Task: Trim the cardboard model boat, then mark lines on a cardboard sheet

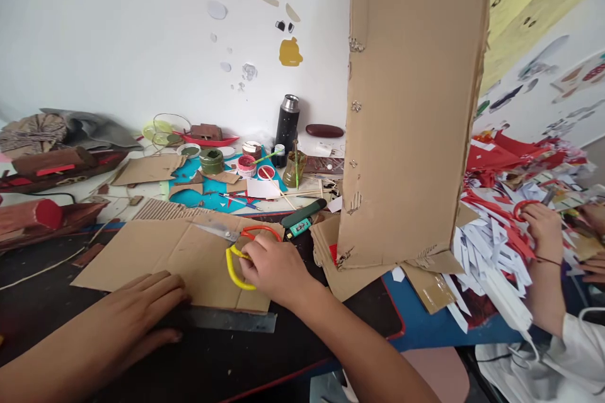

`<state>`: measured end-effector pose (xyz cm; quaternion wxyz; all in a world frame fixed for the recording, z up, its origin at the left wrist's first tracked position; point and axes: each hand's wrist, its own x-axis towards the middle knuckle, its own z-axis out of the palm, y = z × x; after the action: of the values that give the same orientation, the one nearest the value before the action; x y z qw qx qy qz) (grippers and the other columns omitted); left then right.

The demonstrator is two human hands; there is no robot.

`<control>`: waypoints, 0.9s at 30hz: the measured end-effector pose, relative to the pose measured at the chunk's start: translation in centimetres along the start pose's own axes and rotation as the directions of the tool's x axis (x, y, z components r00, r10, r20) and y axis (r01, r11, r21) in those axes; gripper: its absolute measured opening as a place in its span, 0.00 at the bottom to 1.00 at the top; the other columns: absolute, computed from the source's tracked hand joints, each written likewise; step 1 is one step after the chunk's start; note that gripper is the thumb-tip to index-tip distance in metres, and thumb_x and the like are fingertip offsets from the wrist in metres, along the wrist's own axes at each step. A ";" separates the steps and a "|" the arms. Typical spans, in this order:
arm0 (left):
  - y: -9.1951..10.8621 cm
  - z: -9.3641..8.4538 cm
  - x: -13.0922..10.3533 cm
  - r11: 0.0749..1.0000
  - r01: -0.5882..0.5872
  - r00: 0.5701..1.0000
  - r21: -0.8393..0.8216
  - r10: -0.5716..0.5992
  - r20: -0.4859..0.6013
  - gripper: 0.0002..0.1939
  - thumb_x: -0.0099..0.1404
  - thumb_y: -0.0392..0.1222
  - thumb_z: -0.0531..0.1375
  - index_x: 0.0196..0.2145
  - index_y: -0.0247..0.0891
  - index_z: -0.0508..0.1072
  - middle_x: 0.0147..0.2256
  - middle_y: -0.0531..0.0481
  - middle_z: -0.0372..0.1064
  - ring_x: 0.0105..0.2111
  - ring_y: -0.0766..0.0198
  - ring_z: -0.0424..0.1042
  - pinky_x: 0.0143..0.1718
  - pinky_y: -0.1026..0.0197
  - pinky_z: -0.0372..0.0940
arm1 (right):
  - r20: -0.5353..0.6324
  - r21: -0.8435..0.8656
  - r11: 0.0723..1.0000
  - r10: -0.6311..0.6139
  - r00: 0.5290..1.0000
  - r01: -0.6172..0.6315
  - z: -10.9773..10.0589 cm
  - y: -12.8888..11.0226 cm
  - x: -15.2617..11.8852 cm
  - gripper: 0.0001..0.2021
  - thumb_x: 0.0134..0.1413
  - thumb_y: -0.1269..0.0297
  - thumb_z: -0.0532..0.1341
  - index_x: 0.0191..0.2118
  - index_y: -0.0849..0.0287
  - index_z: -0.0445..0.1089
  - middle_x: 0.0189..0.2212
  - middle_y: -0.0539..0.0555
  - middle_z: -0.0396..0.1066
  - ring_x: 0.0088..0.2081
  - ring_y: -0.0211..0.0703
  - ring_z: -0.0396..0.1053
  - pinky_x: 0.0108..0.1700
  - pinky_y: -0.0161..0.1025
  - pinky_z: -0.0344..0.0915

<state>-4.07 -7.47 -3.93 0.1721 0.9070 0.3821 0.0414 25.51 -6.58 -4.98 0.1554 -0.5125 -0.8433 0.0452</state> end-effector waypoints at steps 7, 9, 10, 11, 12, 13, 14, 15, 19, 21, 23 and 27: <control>-8.2 -1.4 -3.5 0.948 0.180 0.955 0.264 -0.103 -0.279 0.29 0.75 0.64 0.49 0.56 0.47 0.80 0.56 0.43 0.80 0.58 0.43 0.77 0.63 0.38 0.70 | 0.145 -0.120 0.984 0.149 0.978 -0.132 -2.4 1.9 4.5 0.11 0.75 0.61 0.61 0.50 0.58 0.79 0.49 0.58 0.81 0.43 0.47 0.79 0.39 0.39 0.68; -10.2 -1.8 -4.2 0.929 0.230 0.949 0.292 -0.147 -0.278 0.33 0.73 0.64 0.51 0.64 0.44 0.76 0.62 0.41 0.76 0.62 0.40 0.74 0.67 0.35 0.67 | 0.153 -0.140 0.979 0.166 0.974 -0.145 -2.6 2.4 5.6 0.11 0.76 0.61 0.60 0.51 0.59 0.79 0.50 0.59 0.80 0.45 0.49 0.79 0.41 0.40 0.69; -10.8 -2.2 -4.3 0.934 0.225 0.958 0.277 -0.161 -0.238 0.34 0.71 0.63 0.54 0.67 0.46 0.73 0.64 0.43 0.74 0.64 0.41 0.73 0.67 0.35 0.66 | 0.153 -0.145 0.978 0.171 0.973 -0.149 -2.5 2.6 6.1 0.11 0.76 0.61 0.60 0.51 0.59 0.79 0.50 0.60 0.80 0.45 0.50 0.79 0.41 0.40 0.69; -11.0 -2.6 -4.0 0.946 0.208 0.972 0.250 -0.170 -0.165 0.35 0.70 0.61 0.56 0.70 0.49 0.69 0.68 0.46 0.71 0.66 0.42 0.71 0.69 0.37 0.65 | 0.154 -0.148 0.977 0.177 0.972 -0.154 -2.4 2.7 6.6 0.11 0.76 0.61 0.60 0.51 0.60 0.79 0.50 0.60 0.80 0.45 0.50 0.79 0.41 0.40 0.69; -11.0 -3.2 -3.4 0.959 0.181 0.983 0.220 -0.169 -0.074 0.36 0.69 0.58 0.58 0.73 0.52 0.65 0.71 0.49 0.66 0.69 0.44 0.68 0.70 0.38 0.63 | 0.157 -0.150 0.976 0.182 0.971 -0.159 -2.3 2.9 7.0 0.11 0.76 0.62 0.60 0.50 0.60 0.79 0.50 0.61 0.79 0.45 0.51 0.79 0.41 0.41 0.69; -10.9 -3.8 -2.6 0.965 0.172 0.985 0.197 -0.175 -0.004 0.41 0.68 0.56 0.60 0.76 0.53 0.58 0.75 0.50 0.59 0.72 0.44 0.64 0.72 0.38 0.61 | 0.161 -0.150 0.975 0.185 0.969 -0.162 -2.0 3.1 7.4 0.11 0.76 0.62 0.60 0.49 0.60 0.79 0.50 0.61 0.79 0.44 0.51 0.79 0.41 0.41 0.69; -10.7 -4.4 -1.6 0.965 0.181 0.982 0.189 -0.188 0.022 0.44 0.68 0.53 0.61 0.77 0.54 0.52 0.77 0.50 0.52 0.74 0.43 0.59 0.73 0.36 0.58 | 0.166 -0.147 0.975 0.188 0.968 -0.164 -1.8 3.2 7.7 0.11 0.75 0.63 0.60 0.48 0.60 0.79 0.49 0.62 0.79 0.44 0.52 0.79 0.41 0.41 0.69; -10.5 -5.0 -0.4 0.968 0.172 0.982 0.180 -0.183 0.048 0.47 0.67 0.50 0.62 0.78 0.53 0.49 0.78 0.49 0.48 0.76 0.42 0.53 0.74 0.34 0.54 | 0.169 -0.142 0.975 0.192 0.967 -0.169 -1.5 3.4 8.1 0.10 0.74 0.64 0.61 0.47 0.60 0.79 0.49 0.62 0.80 0.45 0.52 0.79 0.42 0.41 0.69; -10.8 -6.6 4.7 0.973 0.172 0.981 0.153 -0.184 0.067 0.46 0.69 0.58 0.61 0.78 0.46 0.50 0.77 0.39 0.52 0.76 0.37 0.54 0.72 0.35 0.57 | 0.160 -0.090 0.975 0.216 0.963 -0.204 -1.2 4.1 9.0 0.09 0.73 0.66 0.62 0.46 0.61 0.80 0.49 0.63 0.79 0.45 0.52 0.79 0.44 0.42 0.69; -11.4 -6.8 6.6 0.974 0.165 0.982 0.157 -0.176 0.062 0.44 0.69 0.55 0.60 0.77 0.42 0.54 0.75 0.36 0.56 0.74 0.37 0.56 0.70 0.37 0.59 | 0.133 -0.036 0.973 0.229 0.964 -0.226 -1.7 4.1 9.1 0.08 0.74 0.65 0.62 0.47 0.60 0.80 0.50 0.62 0.79 0.47 0.52 0.78 0.45 0.42 0.69; -12.0 -6.8 7.8 0.976 0.145 0.984 0.165 -0.159 0.075 0.42 0.66 0.50 0.62 0.74 0.39 0.60 0.72 0.34 0.62 0.73 0.37 0.60 0.69 0.39 0.61 | 0.093 0.031 0.969 0.241 0.966 -0.245 -2.3 3.4 8.7 0.09 0.75 0.63 0.62 0.49 0.59 0.79 0.51 0.59 0.80 0.49 0.49 0.78 0.47 0.40 0.69; -12.4 -6.8 8.8 0.980 0.096 0.988 0.175 -0.115 0.103 0.37 0.64 0.43 0.63 0.69 0.37 0.67 0.61 0.37 0.76 0.63 0.43 0.70 0.62 0.47 0.68 | 0.052 0.173 0.952 0.249 0.967 -0.254 -2.2 0.5 6.3 0.10 0.77 0.63 0.60 0.48 0.57 0.79 0.43 0.52 0.82 0.42 0.40 0.78 0.43 0.35 0.67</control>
<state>-7.74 8.72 -2.33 0.1176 0.8976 0.4217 -0.0515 23.95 -1.04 -1.64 0.1811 -0.5992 -0.7659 0.1472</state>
